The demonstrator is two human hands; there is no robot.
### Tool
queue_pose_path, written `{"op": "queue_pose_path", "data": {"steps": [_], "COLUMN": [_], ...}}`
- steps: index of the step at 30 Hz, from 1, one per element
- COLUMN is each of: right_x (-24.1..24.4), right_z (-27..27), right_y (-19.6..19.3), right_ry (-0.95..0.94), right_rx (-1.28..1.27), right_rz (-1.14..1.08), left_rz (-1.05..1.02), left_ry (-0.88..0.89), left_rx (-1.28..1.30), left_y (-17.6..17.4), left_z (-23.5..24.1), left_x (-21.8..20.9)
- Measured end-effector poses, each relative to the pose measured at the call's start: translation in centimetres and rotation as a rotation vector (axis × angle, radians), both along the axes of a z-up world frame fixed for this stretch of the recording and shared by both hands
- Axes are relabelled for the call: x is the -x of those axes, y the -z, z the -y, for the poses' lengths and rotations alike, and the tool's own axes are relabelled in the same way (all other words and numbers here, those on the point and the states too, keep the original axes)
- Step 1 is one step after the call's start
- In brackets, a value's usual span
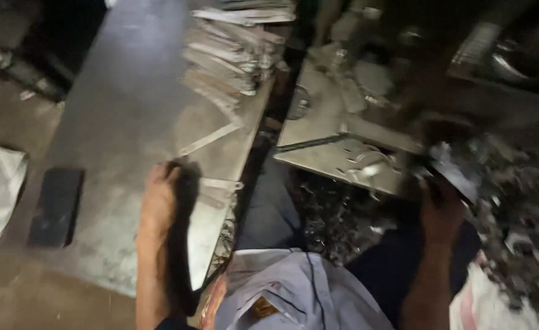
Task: The recorder is using a stamping machine to punch or shape metal strips into components.
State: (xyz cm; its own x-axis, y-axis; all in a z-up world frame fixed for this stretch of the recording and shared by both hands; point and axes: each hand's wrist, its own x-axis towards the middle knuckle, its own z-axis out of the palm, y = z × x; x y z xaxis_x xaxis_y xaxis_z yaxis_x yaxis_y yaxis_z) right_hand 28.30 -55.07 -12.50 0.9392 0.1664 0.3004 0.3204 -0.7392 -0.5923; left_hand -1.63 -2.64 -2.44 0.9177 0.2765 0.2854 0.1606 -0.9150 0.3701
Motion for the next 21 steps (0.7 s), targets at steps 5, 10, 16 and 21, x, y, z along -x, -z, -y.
{"op": "queue_pose_path", "data": {"steps": [5,10,16,21], "right_x": [1.6,1.4,1.2,1.0], "right_z": [-1.8,-1.8,-1.8,-1.0], "right_y": [-2.8,-2.9,-2.8,-1.7], "right_ry": [-0.026,0.029,0.000,-0.017], "right_rx": [-0.080,-0.075,-0.036,0.040], "right_rz": [-0.028,-0.091,-0.080,-0.131], "left_rz": [-0.047,-0.196,-0.112,0.121], "left_ry": [-0.052,-0.075,-0.262,-0.308], "left_rx": [-0.017,-0.130,-0.015,0.044], "left_y": [-1.2,2.9,-4.0,-4.2], "left_z": [0.3,-2.1,2.5,2.4], "left_x": [-1.1,0.5,-3.0,-3.0]}}
